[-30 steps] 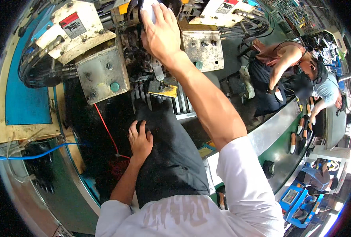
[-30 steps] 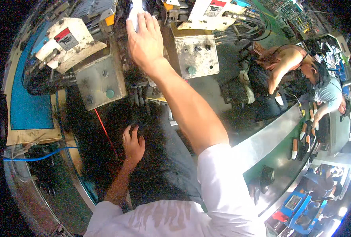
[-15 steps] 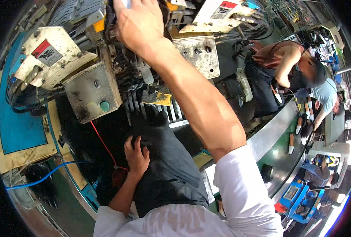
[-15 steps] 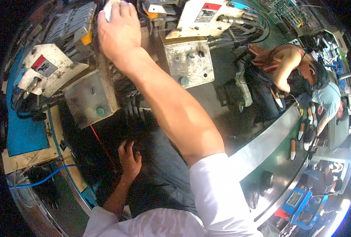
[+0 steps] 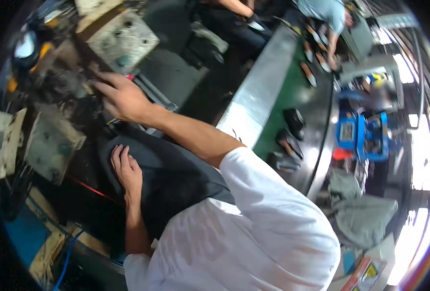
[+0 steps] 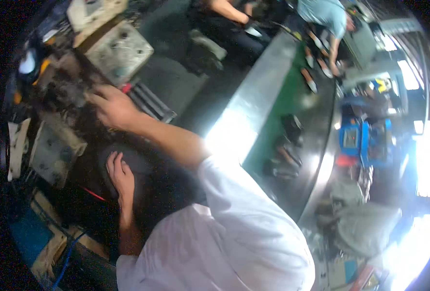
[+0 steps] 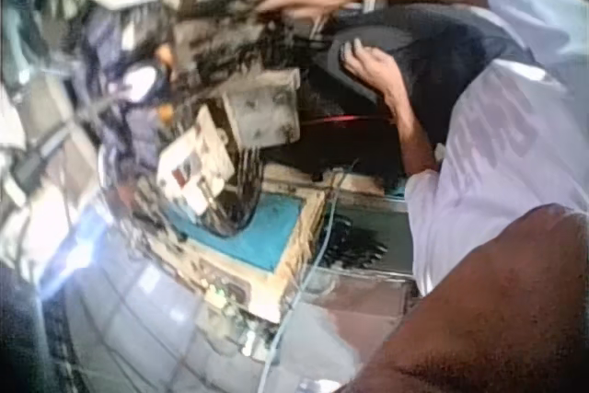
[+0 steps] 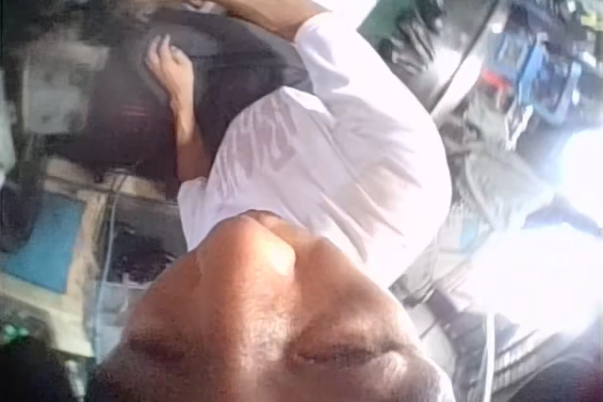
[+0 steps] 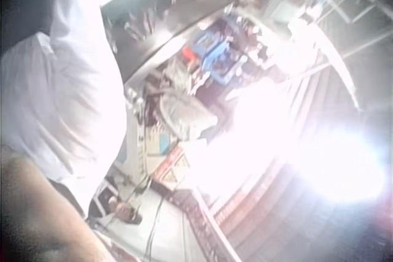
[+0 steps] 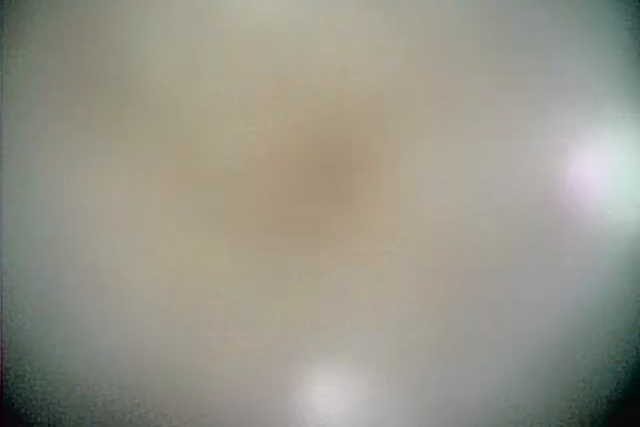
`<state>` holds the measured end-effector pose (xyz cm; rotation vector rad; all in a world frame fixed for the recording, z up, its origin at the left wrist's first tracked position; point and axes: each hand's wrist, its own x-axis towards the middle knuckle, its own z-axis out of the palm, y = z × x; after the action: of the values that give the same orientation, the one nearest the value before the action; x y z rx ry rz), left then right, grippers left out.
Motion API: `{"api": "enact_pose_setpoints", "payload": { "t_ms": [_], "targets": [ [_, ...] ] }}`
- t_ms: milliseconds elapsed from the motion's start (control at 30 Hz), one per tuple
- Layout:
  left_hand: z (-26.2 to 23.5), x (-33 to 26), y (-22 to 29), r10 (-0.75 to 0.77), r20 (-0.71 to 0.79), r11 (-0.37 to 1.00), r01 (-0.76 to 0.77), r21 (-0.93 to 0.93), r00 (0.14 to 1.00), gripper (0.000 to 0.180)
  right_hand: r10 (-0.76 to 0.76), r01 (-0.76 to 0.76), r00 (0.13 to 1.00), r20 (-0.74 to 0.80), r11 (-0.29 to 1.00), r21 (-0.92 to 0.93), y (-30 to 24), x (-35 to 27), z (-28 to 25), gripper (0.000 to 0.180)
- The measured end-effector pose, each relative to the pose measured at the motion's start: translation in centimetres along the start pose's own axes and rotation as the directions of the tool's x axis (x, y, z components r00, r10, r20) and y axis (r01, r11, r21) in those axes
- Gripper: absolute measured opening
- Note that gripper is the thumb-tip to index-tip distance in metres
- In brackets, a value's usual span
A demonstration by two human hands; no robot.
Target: The person repeatedly picks up shoe uppers and lasts from a conveyor belt, places them into a machine to attach the sole, and then removes the assembled shoes. The process is repeated for multiple units in a continuous loop.
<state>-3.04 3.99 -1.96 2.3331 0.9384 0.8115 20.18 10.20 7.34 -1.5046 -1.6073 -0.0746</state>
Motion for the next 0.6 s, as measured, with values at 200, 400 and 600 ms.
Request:
{"api": "enact_pose_setpoints", "payload": {
  "t_ms": [200,400,600],
  "targets": [
    [6.7,-0.9,7.9,0.200,0.345,0.968,-0.132,-0.212,0.917,0.027,0.861,-0.870,0.409,-0.303,0.267,-0.416,-0.7,-41.9,-25.3,0.046],
    [9.2,-1.5,7.7,0.317,0.388,0.948,-0.290,-0.128,0.866,0.021,0.796,-0.636,-0.387,-0.467,-0.596,-0.490,-22.0,-70.2,-43.2,0.073],
    [8.7,-1.8,8.0,0.297,0.417,0.953,-0.295,-0.070,0.859,0.021,0.954,-0.721,0.199,-0.223,-0.011,-0.693,-20.6,-69.9,-35.2,0.108]
  ]
}}
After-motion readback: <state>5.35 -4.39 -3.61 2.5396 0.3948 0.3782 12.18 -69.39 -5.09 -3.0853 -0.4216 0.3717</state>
